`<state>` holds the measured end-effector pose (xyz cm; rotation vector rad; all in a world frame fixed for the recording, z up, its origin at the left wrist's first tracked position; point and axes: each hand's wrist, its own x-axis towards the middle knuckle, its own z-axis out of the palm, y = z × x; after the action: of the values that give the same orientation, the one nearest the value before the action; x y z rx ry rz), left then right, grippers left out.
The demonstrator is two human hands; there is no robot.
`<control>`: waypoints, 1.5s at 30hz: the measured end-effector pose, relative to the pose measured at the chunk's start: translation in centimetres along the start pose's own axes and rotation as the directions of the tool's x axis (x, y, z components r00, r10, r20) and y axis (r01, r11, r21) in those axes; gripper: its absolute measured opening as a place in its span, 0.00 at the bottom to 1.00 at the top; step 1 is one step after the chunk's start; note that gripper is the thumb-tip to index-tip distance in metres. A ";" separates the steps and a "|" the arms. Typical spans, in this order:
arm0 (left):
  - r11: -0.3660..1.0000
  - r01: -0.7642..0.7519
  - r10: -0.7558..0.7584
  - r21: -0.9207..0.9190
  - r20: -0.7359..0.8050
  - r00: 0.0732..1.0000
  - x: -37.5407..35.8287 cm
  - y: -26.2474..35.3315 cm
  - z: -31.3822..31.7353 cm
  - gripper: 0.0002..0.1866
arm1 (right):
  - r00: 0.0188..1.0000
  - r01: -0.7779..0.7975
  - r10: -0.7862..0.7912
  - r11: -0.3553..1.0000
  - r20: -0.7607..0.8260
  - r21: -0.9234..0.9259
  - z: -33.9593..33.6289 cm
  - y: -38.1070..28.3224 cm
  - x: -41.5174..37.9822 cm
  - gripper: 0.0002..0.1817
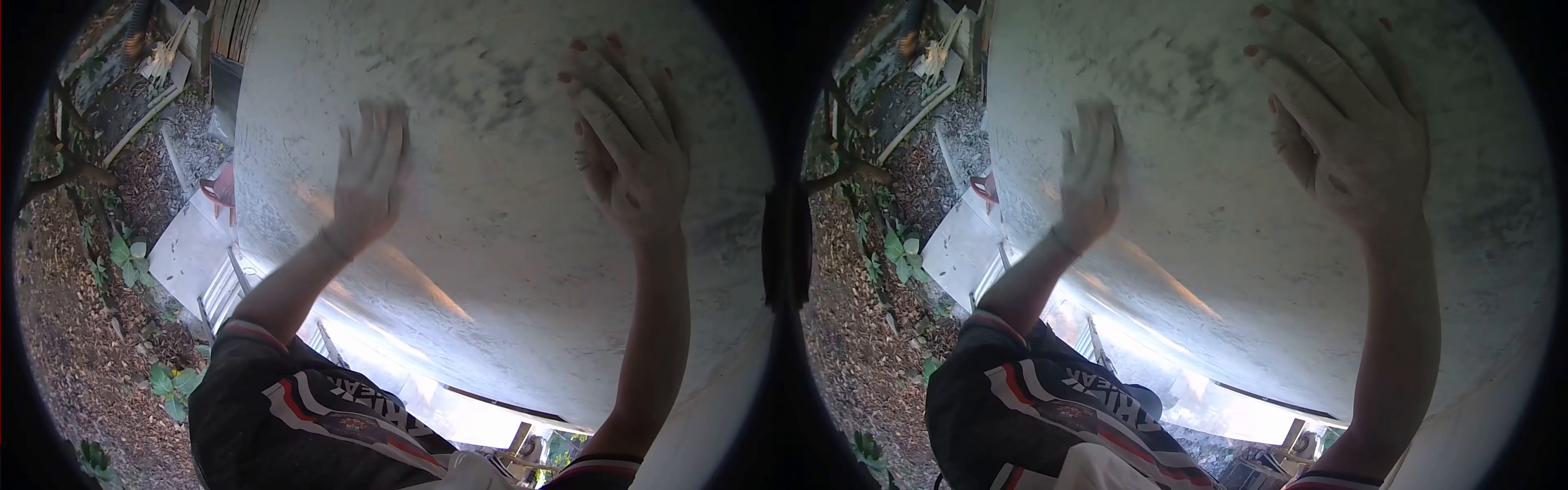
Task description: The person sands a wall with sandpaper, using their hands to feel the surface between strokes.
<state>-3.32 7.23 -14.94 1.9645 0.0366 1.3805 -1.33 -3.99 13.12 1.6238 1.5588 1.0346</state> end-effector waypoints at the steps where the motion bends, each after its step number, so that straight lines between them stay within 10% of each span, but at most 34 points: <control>1: 0.998 0.043 -0.041 -0.047 0.025 0.999 -2.2 0.3 0.4 0.25 | 1.000 0.002 -0.002 1.000 -0.007 -0.010 0.2 0.0 0.0 0.10; 5: 0.989 -0.150 0.148 0.008 0.096 0.984 -3.9 -2.6 0.3 0.25 | 0.999 -0.019 0.019 1.000 -0.034 0.010 0.6 0.0 -0.1 0.10; 27: 0.979 -0.204 0.200 0.029 0.097 0.975 -1.0 -5.3 -1.5 0.23 | 0.997 -0.083 0.083 0.996 -0.010 0.023 1.2 -0.5 -0.2 0.10; 45: 0.976 0.116 -0.130 0.187 0.065 0.989 2.2 5.2 -0.5 0.25 | 0.971 -0.152 0.162 0.986 -0.176 0.067 1.6 -0.9 -0.9 0.09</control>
<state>-4.67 4.58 -10.09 2.1263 0.2530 1.2584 -0.30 -4.71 11.47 1.7538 1.6065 1.2654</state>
